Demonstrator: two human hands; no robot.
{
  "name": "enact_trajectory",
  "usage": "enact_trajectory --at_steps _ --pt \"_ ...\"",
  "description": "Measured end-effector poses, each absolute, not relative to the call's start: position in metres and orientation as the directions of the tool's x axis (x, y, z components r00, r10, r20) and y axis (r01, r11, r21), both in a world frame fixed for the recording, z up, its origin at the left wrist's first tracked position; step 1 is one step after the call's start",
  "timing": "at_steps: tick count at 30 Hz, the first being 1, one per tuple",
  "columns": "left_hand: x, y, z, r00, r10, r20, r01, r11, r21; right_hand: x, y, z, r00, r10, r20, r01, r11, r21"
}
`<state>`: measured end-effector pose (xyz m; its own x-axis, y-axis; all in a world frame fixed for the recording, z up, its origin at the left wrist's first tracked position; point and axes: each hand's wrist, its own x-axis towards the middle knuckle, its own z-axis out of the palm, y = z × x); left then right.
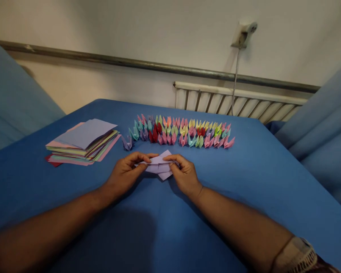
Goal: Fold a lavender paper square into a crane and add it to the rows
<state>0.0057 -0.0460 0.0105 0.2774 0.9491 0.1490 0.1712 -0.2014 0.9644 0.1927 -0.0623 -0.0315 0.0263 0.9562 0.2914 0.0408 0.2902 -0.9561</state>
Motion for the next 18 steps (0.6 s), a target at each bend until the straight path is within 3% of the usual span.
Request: enact_trajectory --at_steps 9,14,18 --pt "0.005 -0.048 0.014 0.312 0.943 0.114 0.040 -0.134 0.990 0.196 -0.067 -0.032 -0.005 0.902 0.431 0.146 0.427 -0.892" --pt "0.008 -0.044 0.006 0.249 0.965 0.082 0.167 -0.126 0.978 0.196 -0.072 -0.028 -0.092 0.831 0.549 0.213 0.555 -0.804" --pt "0.008 -0.045 0.007 0.245 0.960 0.135 0.240 -0.196 0.951 0.197 -0.075 -0.022 -0.163 0.822 0.546 0.232 0.570 -0.788"
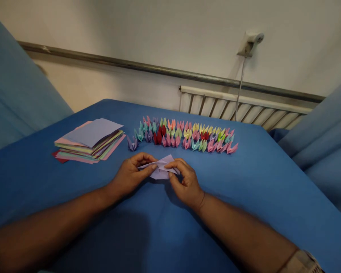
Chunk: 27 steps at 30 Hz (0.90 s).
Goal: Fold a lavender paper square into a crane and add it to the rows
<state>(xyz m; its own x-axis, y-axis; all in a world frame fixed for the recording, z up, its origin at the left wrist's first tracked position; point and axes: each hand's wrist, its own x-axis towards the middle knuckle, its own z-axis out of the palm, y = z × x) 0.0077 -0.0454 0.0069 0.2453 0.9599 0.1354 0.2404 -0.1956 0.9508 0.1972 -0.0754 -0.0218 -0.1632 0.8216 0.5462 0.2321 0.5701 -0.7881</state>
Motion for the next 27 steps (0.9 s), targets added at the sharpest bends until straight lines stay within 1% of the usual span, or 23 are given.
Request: enact_trajectory --at_steps 2,8,14,18,22,27 --pt "0.007 -0.047 0.008 0.254 0.951 0.174 0.247 -0.238 0.939 0.197 -0.076 -0.021 -0.175 0.829 0.532 0.227 0.560 -0.797" --pt "0.004 -0.051 0.010 0.321 0.912 0.254 0.272 -0.346 0.898 0.193 -0.075 -0.026 -0.111 0.822 0.559 0.246 0.568 -0.786" --pt "0.004 -0.053 0.014 0.386 0.871 0.305 0.285 -0.427 0.858 0.194 -0.073 -0.031 -0.065 0.852 0.520 0.242 0.519 -0.820" --pt "0.004 -0.052 0.012 0.334 0.889 0.313 0.288 -0.412 0.864 0.193 -0.075 -0.032 -0.088 0.859 0.505 0.217 0.511 -0.832" --pt "0.004 -0.051 0.010 0.282 0.902 0.327 0.247 -0.398 0.884 0.191 -0.076 -0.031 -0.134 0.853 0.505 0.212 0.522 -0.826" --pt "0.005 -0.054 0.010 0.261 0.913 0.314 0.197 -0.369 0.908 0.192 -0.074 -0.034 -0.097 0.876 0.473 0.167 0.483 -0.860"
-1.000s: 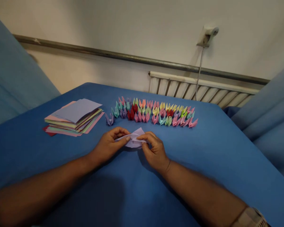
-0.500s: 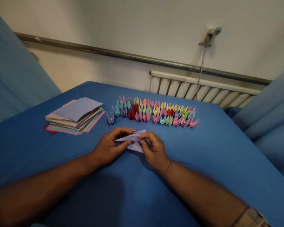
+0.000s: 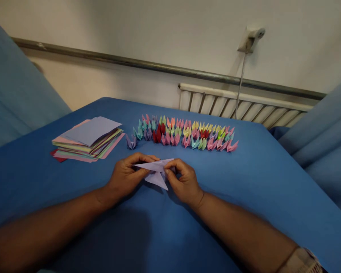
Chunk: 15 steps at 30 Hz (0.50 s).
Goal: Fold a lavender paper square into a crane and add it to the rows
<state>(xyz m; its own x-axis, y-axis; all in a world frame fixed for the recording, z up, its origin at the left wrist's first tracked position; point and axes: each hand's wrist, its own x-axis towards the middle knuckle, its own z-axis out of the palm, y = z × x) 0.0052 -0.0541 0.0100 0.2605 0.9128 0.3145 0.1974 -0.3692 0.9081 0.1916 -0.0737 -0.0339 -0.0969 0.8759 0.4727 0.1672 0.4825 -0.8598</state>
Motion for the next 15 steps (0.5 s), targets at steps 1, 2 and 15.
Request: enact_trajectory --at_steps 1,2,15 --pt "0.0051 -0.0543 0.0101 0.258 0.916 0.308 0.197 -0.361 0.911 0.1918 -0.0733 -0.0346 -0.088 0.881 0.465 0.164 0.473 -0.866" --pt "0.0048 -0.0542 0.0102 0.256 0.918 0.303 0.201 -0.357 0.912 0.1918 -0.0731 -0.0351 -0.079 0.884 0.461 0.164 0.468 -0.868" --pt "0.0048 -0.0541 0.0165 0.281 0.899 0.334 0.273 -0.409 0.871 0.1905 -0.0778 -0.0317 -0.109 0.880 0.462 0.210 0.475 -0.855"
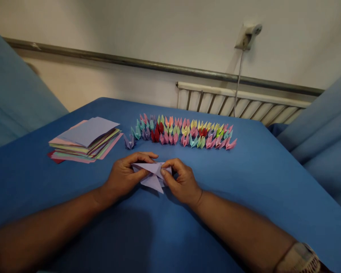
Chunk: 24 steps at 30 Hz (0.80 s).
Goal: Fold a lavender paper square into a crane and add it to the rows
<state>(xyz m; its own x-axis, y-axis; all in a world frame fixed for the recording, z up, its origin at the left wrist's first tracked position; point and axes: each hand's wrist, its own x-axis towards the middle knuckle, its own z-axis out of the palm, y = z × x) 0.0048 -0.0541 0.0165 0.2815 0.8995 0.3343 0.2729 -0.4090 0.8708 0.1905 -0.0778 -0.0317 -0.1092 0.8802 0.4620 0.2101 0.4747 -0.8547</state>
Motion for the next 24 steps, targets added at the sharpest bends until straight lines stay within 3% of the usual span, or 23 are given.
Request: enact_trajectory --at_steps 6,12,19,24 --pt "0.0070 -0.0574 0.0156 0.225 0.927 0.301 0.232 -0.351 0.907 0.1901 -0.0796 -0.0283 -0.100 0.859 0.503 0.240 0.511 -0.825" --pt "0.0105 -0.0568 0.0201 0.179 0.965 0.190 0.106 -0.211 0.972 0.1901 -0.0766 -0.0347 -0.053 0.886 0.460 0.172 0.462 -0.870" --pt "0.0096 -0.0537 0.0232 0.239 0.958 0.158 0.152 -0.198 0.968 0.1905 -0.0762 -0.0370 -0.079 0.886 0.457 0.158 0.464 -0.872" --pt "0.0129 -0.0556 0.0198 0.241 0.966 0.094 0.072 -0.114 0.991 0.1908 -0.0796 -0.0320 -0.124 0.860 0.495 0.224 0.511 -0.830"
